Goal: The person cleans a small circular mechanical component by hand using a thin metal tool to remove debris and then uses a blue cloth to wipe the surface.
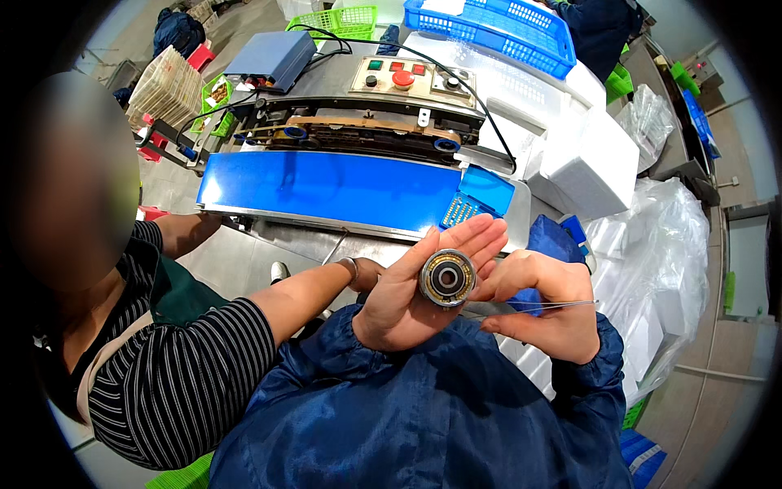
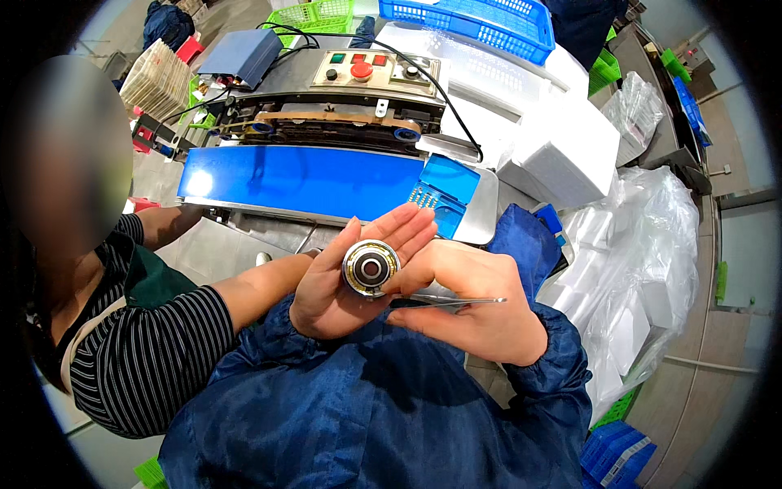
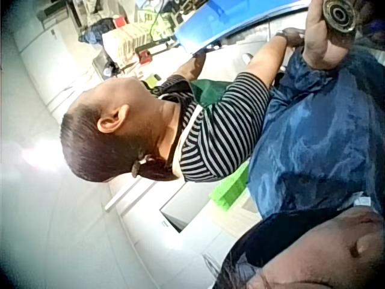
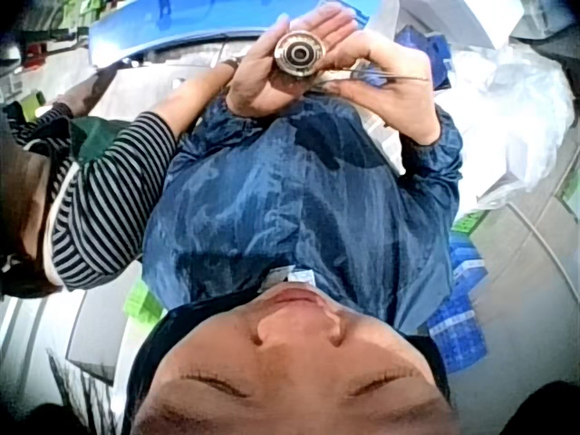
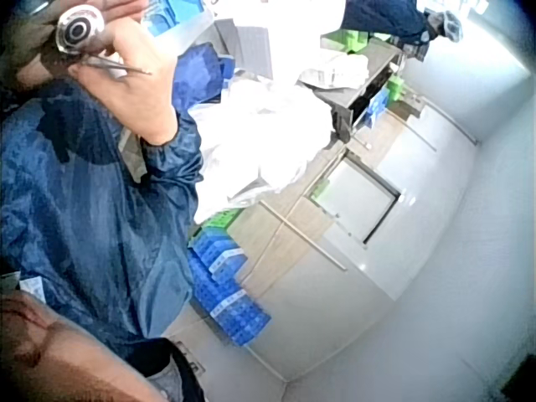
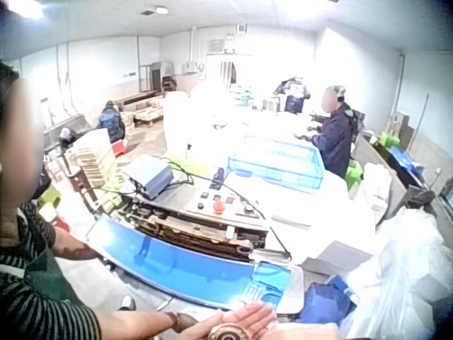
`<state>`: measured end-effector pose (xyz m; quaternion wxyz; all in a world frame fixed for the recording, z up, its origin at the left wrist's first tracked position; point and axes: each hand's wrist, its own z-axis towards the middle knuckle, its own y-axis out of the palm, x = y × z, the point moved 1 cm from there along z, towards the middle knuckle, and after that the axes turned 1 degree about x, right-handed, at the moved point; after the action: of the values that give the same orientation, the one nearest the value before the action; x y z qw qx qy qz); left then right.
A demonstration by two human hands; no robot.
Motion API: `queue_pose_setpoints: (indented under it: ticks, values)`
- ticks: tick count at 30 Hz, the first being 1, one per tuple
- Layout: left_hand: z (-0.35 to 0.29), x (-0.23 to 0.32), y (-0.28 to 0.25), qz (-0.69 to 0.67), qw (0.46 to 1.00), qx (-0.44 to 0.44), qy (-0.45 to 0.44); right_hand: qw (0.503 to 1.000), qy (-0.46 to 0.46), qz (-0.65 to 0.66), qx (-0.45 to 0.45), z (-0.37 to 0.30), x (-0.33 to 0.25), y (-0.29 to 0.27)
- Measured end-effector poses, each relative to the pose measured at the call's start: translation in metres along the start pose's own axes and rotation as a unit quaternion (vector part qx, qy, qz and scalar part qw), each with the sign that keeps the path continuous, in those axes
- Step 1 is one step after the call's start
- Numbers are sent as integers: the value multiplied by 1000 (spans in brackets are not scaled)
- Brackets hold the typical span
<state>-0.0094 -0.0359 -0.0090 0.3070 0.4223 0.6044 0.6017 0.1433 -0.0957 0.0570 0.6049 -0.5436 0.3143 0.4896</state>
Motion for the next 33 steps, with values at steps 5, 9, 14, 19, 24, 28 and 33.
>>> queue_pose_setpoints:
  ticks: [5, 9, 14, 19, 24, 28, 33]
  values:
    - [1, 0, -2, -10, 1000, 1, -10, 1000, -7, -4, -14, -1, 0, -2]
    - [2, -1, -3, -47, 999, 1, -12, 998, -21, 50, 35, -5, 3, -2]
    - [6, 7, 3, -84, 996, 8, 17, 990, -75, 19, 117, -12, 3, -3]
    - [10, 20, 12, -117, 992, 7, 40, 977, -156, -79, 121, -11, -1, 3]
    - [7, 24, 24, -139, 989, -5, 51, 961, -229, -82, 131, -13, -4, 6]
    - [5, 24, 26, -132, 990, -18, 47, 956, -247, -105, 118, -9, -9, 6]
    - [3, 19, 28, -82, 995, -24, 47, 959, -251, -98, 92, -8, -13, 6]
